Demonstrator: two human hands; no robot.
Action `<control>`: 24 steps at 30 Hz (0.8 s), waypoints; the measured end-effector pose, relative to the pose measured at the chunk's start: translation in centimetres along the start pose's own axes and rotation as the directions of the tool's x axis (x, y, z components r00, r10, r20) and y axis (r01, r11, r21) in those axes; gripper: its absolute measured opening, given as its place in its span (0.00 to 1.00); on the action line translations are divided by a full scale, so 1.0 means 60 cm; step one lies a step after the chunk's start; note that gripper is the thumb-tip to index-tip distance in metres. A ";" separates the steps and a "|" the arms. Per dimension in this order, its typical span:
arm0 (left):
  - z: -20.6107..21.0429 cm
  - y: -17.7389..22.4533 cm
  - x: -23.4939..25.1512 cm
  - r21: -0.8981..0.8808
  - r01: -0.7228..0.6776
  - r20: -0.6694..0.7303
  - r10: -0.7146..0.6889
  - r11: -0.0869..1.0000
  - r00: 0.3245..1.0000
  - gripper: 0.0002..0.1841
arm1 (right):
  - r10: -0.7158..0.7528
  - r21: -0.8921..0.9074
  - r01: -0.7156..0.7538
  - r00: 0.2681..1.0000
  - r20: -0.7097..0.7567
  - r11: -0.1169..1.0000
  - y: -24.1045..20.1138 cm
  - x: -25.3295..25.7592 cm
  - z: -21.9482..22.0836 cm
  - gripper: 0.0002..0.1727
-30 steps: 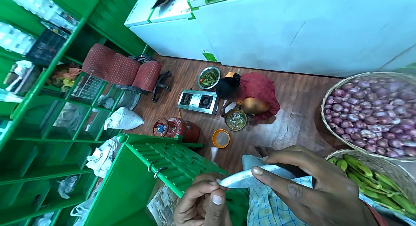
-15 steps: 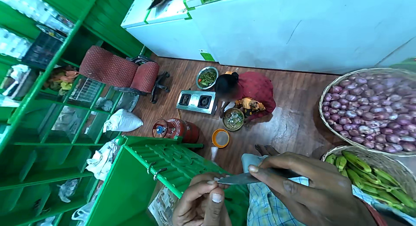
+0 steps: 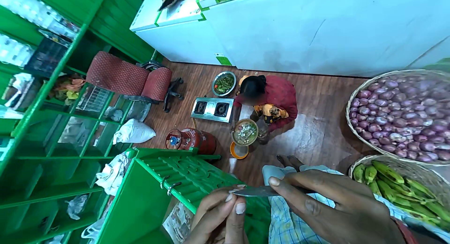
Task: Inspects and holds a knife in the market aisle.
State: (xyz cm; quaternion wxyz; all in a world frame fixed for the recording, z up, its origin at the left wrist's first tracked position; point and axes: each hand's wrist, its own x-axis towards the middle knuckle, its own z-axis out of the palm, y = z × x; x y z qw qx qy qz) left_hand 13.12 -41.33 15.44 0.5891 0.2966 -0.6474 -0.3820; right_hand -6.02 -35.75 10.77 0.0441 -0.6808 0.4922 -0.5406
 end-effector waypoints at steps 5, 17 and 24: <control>0.009 0.000 -0.003 0.012 -0.006 -0.026 0.006 1.000 1.000 0.11 | -0.002 -0.042 0.000 0.999 -0.044 0.999 0.000 -0.004 -0.001 0.22; 0.018 -0.002 -0.009 -0.042 -0.020 -0.067 0.017 0.999 0.998 0.10 | -0.067 -0.173 0.057 0.996 -0.050 0.983 -0.007 -0.006 0.001 0.22; 0.021 -0.004 -0.012 -0.040 -0.024 -0.068 0.021 0.999 0.997 0.10 | -0.062 -0.162 0.051 0.996 -0.059 0.985 -0.006 -0.006 0.000 0.22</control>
